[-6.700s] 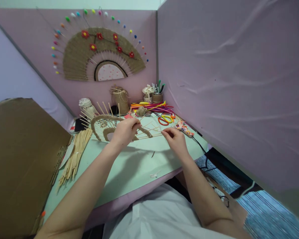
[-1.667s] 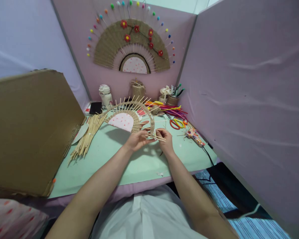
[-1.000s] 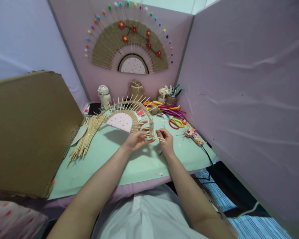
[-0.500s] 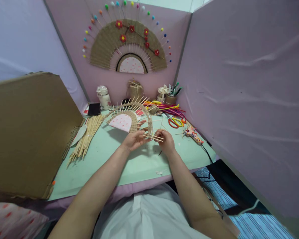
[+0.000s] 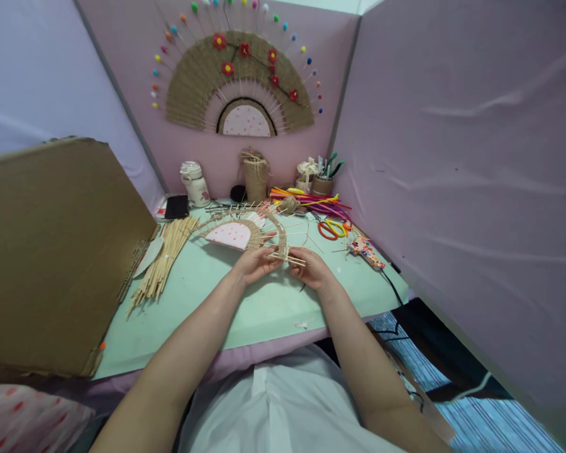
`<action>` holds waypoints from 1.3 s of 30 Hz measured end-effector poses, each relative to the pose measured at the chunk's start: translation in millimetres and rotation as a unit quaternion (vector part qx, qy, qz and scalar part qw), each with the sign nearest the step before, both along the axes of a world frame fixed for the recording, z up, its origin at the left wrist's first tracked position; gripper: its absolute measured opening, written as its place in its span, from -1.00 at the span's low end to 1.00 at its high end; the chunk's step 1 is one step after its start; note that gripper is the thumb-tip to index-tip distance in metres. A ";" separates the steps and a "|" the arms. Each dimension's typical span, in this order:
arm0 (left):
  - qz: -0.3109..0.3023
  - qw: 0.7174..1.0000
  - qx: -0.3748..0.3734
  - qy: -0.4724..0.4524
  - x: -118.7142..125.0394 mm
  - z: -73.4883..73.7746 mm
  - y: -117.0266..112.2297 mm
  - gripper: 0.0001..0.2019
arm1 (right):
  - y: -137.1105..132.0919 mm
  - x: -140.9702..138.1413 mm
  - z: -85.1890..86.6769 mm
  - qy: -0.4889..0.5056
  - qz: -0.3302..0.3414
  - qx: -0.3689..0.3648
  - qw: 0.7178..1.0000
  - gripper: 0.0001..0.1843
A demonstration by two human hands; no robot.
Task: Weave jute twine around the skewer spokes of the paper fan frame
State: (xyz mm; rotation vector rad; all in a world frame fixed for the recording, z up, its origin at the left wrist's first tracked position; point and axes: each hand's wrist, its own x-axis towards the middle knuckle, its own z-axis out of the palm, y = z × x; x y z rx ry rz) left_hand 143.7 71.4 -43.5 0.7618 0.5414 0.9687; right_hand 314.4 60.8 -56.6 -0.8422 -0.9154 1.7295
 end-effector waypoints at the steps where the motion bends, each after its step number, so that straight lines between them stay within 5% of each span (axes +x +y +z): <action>1: -0.001 1.000 -0.010 0.004 0.2 -0.9 0.1 -0.46 | 1.0 1.5 -1.2 0.007 0.018 -0.011 1.000 -0.82; 8: 0.019 0.995 -0.084 0.059 5.0 -7.8 4.5 -0.54 | 3.2 4.1 -8.3 0.014 0.056 -0.067 0.996 -0.82; 14: -0.023 0.979 -0.116 0.163 -1.6 -1.7 -8.7 -0.88 | 5.4 4.1 -11.7 0.013 0.037 -0.076 0.996 -0.85; 16: -0.116 0.949 -0.076 0.282 -10.2 10.2 -19.4 -0.78 | 6.2 4.7 -12.8 0.025 0.041 -0.084 0.995 -0.84; 18: -0.173 0.885 0.048 0.430 -17.7 26.1 -27.8 -0.69 | 6.3 4.9 -13.5 0.033 0.047 -0.095 0.994 -0.83; 20: -0.111 0.829 0.193 0.513 -19.5 40.5 -30.2 -0.69 | 5.6 4.6 -13.2 0.032 0.050 -0.101 0.993 -0.84; 23: 0.071 0.755 0.352 0.549 -8.8 47.2 -22.1 -0.80 | 4.0 3.7 -11.8 0.014 0.046 -0.094 0.994 -0.85; 27: 0.089 0.699 0.411 0.578 12.5 29.9 -7.6 -0.87 | 2.8 2.8 -10.5 -0.008 0.030 -0.084 0.996 -0.85; 31: 0.136 0.684 0.395 0.598 17.9 13.8 -7.3 -0.85 | 2.2 2.0 -10.3 -0.015 0.028 -0.084 0.996 -0.86; 39: 0.177 0.671 0.373 0.616 18.0 8.2 -13.5 -0.85 | 0.4 1.6 -11.0 -0.016 0.053 -0.070 0.996 -0.79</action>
